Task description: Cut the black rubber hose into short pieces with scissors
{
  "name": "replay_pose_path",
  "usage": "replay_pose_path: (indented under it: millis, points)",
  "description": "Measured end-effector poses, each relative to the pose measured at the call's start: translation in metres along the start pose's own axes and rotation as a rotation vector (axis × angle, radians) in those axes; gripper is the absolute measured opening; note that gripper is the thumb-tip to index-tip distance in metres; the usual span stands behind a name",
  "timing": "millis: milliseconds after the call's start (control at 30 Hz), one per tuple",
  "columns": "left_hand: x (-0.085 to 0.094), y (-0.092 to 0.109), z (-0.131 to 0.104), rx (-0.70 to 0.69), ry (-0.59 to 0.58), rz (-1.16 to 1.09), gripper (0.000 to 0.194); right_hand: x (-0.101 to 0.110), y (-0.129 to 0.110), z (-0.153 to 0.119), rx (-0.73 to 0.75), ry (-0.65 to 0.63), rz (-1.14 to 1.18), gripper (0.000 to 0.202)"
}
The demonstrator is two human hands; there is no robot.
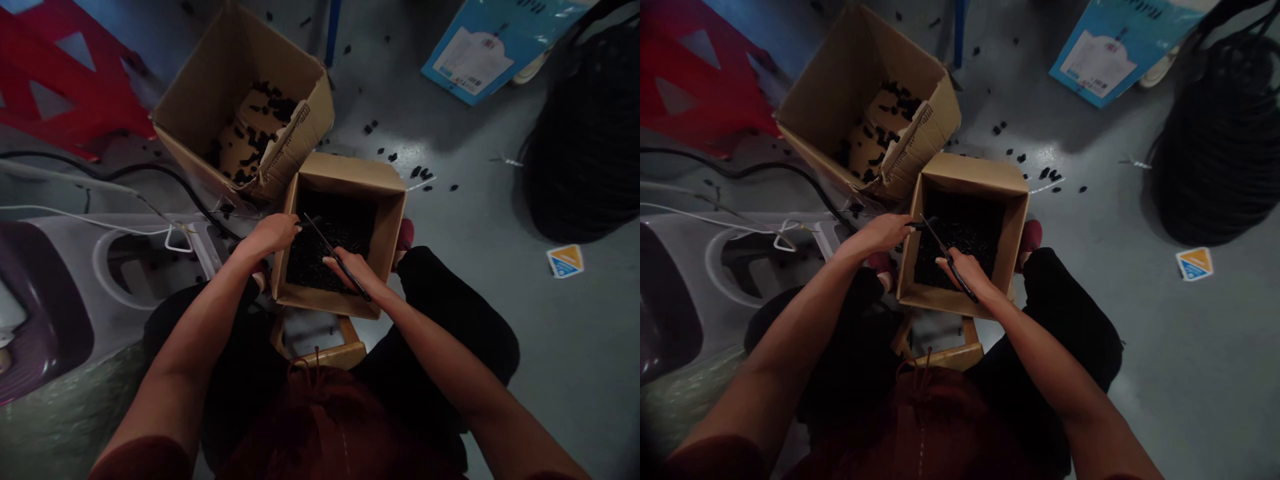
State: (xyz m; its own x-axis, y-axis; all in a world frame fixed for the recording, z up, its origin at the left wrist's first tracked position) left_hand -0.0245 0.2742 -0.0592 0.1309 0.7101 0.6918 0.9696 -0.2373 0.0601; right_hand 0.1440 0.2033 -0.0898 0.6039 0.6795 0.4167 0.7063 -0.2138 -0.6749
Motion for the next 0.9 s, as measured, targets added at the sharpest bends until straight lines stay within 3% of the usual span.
replay_pose_path:
  millis: [400, 667, 900]
  points:
    - [-0.0025, 0.0085, 0.0005, -0.129, -0.019, 0.027, 0.035, -0.0009, 0.0017, 0.0008, -0.057, -0.052, 0.02, 0.032]
    - [-0.0085, 0.0055, 0.0034, -0.078, -0.046, 0.028, 0.036, -0.0021, 0.0041, 0.0005, -0.046, -0.044, 0.04, 0.033]
    - [-0.0017, 0.0069, 0.0044, -0.098, 0.037, -0.108, 0.038, 0.0005, 0.0074, 0.0017, -0.097, 0.014, 0.164, 0.029]
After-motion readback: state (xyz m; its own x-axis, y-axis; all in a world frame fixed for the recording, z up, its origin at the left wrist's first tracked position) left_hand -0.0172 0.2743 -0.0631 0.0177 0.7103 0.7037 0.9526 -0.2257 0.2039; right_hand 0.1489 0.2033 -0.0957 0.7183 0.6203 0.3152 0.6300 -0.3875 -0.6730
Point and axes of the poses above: each hand's wrist, its own z-axis towards the middle knuckle, its own x-axis out of the back of the hand, y = z × x, the point moved 6 cm from there along z, towards the middle knuckle, and after that the axes turned 12 degrees about z, right-handed, at the moved point
